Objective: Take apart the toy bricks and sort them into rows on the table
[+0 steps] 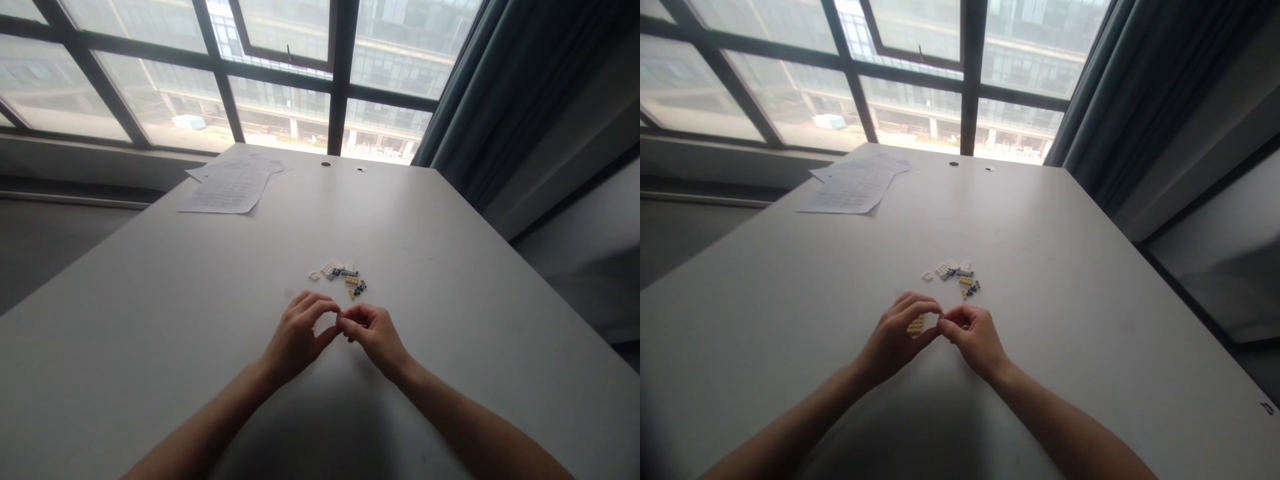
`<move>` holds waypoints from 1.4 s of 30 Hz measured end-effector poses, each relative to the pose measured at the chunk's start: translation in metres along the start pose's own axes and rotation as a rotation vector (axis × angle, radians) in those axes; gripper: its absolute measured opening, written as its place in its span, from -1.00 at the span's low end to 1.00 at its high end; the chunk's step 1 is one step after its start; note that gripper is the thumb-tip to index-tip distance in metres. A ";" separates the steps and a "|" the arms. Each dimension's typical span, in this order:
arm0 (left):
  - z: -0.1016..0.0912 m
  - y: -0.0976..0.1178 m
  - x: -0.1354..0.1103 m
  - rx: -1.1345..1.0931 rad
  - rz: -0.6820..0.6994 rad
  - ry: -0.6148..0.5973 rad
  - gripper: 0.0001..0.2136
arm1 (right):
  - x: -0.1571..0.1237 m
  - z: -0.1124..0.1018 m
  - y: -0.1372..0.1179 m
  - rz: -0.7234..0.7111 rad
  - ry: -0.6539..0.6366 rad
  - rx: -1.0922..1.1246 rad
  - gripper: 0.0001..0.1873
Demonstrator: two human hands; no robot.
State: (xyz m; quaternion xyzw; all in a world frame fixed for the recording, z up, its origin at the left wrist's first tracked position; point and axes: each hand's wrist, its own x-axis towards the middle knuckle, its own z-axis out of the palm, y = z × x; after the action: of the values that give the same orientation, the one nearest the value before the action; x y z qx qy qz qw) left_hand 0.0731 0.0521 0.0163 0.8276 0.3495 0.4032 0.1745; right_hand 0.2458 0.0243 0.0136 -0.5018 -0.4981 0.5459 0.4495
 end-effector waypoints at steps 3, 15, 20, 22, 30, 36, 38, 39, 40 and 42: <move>0.002 -0.001 -0.001 0.036 0.037 0.000 -0.89 | 0.002 -0.001 0.002 0.006 -0.035 -0.020 -0.83; -0.002 -0.014 -0.002 0.363 -0.093 -0.126 -0.87 | 0.006 -0.008 0.005 -0.069 0.083 -0.348 -0.82; 0.003 -0.022 -0.002 0.420 -0.186 -0.189 -0.86 | 0.012 -0.015 0.007 -0.103 0.137 -0.451 -0.83; 0.005 -0.024 -0.003 0.413 -0.198 -0.186 -0.85 | 0.015 -0.020 0.008 -0.126 0.159 -0.520 -0.85; 0.004 -0.030 -0.006 0.380 -0.209 -0.187 -0.77 | 0.036 -0.046 0.003 -0.293 0.070 -0.883 -0.71; 0.000 -0.029 -0.005 0.373 -0.204 -0.187 -0.84 | 0.054 -0.052 0.006 -0.335 -0.082 -1.053 -0.64; -0.001 -0.028 -0.004 0.371 -0.201 -0.192 -0.85 | 0.058 -0.051 0.007 -0.339 -0.096 -1.087 -0.65; -0.001 -0.027 -0.004 0.371 -0.201 -0.196 -0.85 | 0.060 -0.050 0.008 -0.339 -0.100 -1.098 -0.66; -0.001 -0.027 -0.004 0.372 -0.201 -0.198 -0.86 | 0.061 -0.049 0.008 -0.338 -0.105 -1.105 -0.67; 0.000 -0.027 -0.004 0.372 -0.196 -0.200 -0.87 | 0.062 -0.047 0.008 -0.332 -0.116 -1.113 -0.71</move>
State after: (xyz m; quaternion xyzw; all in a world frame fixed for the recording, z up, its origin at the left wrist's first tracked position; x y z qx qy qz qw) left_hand 0.0596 0.0679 -0.0007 0.8434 0.4774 0.2290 0.0910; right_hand 0.2870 0.0896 -0.0002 -0.5470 -0.8058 0.1507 0.1698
